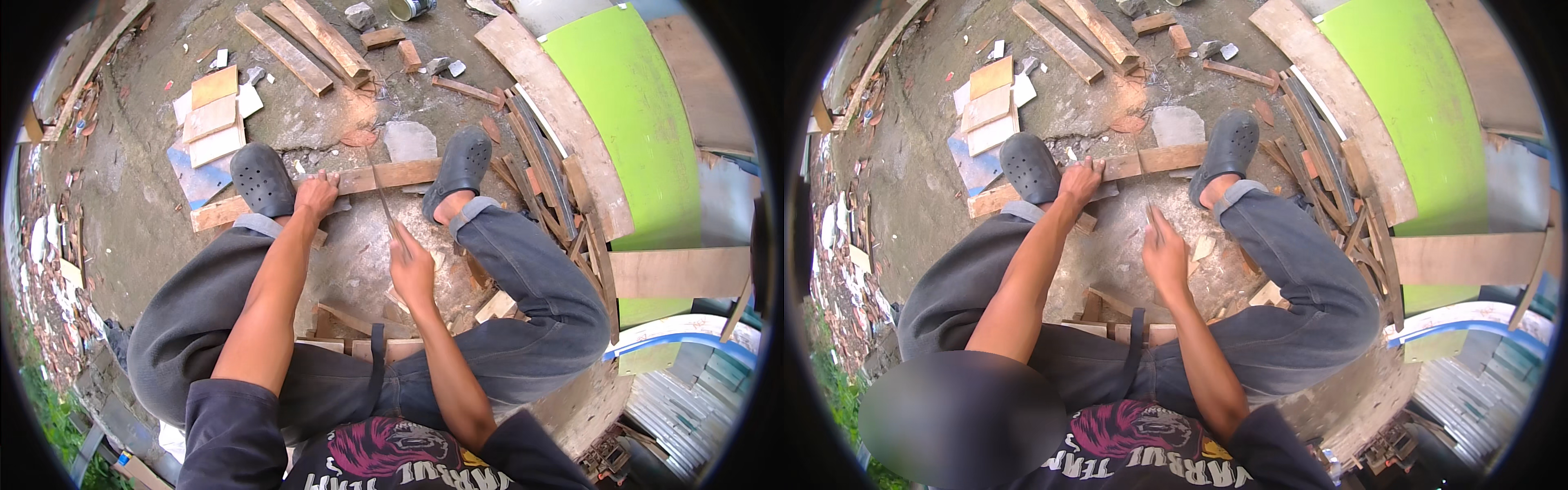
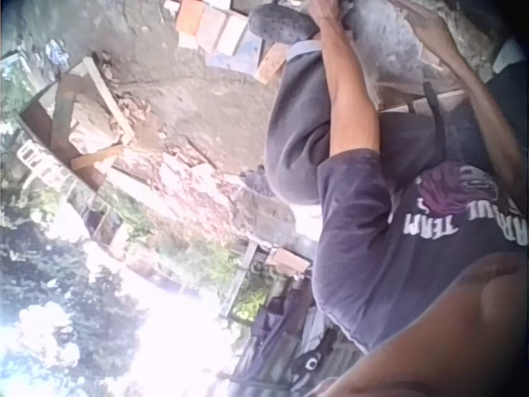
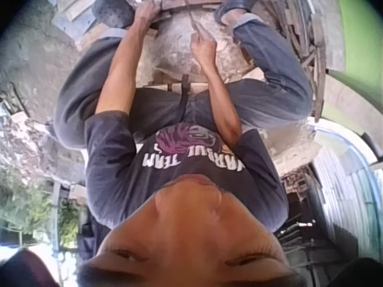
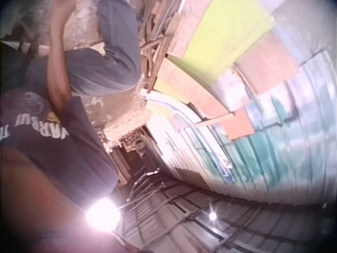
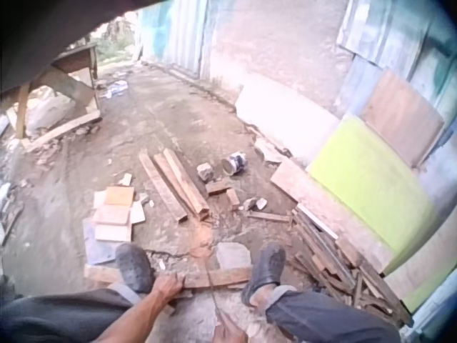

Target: The person sits on the ground and uses a hand saw to cut a wooden plank placed between their feet. They hold the plank steady with one hand and saw back and forth with the other, producing sawdust as they work.

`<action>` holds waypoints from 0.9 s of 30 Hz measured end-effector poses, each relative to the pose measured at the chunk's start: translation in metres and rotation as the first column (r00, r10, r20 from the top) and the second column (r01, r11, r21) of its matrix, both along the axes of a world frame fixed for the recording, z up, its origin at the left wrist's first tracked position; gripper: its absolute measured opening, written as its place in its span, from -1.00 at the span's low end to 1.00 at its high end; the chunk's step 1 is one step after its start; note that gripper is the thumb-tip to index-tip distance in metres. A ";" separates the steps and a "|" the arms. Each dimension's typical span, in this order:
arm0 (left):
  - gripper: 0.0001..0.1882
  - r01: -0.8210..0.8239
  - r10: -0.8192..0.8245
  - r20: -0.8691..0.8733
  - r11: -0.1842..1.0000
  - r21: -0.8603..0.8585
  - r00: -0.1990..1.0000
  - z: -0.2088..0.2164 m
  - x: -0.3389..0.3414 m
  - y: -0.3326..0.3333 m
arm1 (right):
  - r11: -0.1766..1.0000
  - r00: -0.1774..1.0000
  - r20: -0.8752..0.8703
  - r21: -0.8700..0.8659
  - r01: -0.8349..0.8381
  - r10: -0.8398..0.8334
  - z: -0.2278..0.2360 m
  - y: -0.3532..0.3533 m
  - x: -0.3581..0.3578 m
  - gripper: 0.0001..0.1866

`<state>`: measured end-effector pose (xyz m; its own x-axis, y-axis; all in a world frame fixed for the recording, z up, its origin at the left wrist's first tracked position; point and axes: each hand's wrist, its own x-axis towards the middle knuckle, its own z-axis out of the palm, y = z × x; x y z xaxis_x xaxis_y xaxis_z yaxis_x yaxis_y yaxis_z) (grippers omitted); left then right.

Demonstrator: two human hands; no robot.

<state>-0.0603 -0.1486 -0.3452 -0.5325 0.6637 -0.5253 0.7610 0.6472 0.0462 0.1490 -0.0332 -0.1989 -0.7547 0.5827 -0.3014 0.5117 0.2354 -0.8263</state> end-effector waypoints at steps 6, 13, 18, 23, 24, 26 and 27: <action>-0.49 -0.015 0.016 -0.046 1.000 0.022 0.999 -0.002 -0.005 -0.005 | 0.994 0.992 0.123 -0.111 0.002 0.012 0.038 -0.011 0.026 -0.57; -0.49 0.026 -0.025 -0.063 1.000 0.016 0.998 -0.009 -0.010 -0.007 | 0.998 0.999 -0.033 -0.065 -0.021 0.019 0.052 -0.014 0.054 -0.57; -0.49 0.013 -0.012 -0.019 1.000 0.018 1.000 -0.001 -0.003 0.007 | 1.000 0.999 0.034 -0.010 0.009 -0.008 -0.019 0.008 -0.006 -0.57; -0.49 0.019 -0.019 -0.046 1.000 -0.006 0.999 -0.003 0.001 -0.008 | 0.998 0.998 0.011 0.023 -0.060 0.060 0.053 -0.015 0.059 -0.55; -0.49 0.021 -0.021 -0.052 1.000 -0.003 0.998 -0.003 0.002 -0.007 | 0.996 0.996 -0.056 0.049 -0.070 0.073 0.062 -0.018 0.066 -0.55; -0.50 0.017 -0.017 -0.043 1.000 -0.001 0.999 -0.003 -0.003 -0.007 | 0.999 0.999 -0.042 0.046 -0.019 0.021 0.027 -0.013 0.029 -0.56; -0.51 0.007 -0.007 -0.029 1.000 0.005 1.000 0.004 -0.004 -0.004 | 0.997 0.999 0.022 0.073 -0.030 0.029 0.013 -0.002 0.000 -0.57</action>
<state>-0.0647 -0.1523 -0.3412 -0.5425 0.6704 -0.5063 0.7667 0.6414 0.0277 0.1485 -0.0356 -0.1862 -0.7658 0.5816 -0.2745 0.5209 0.3104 -0.7952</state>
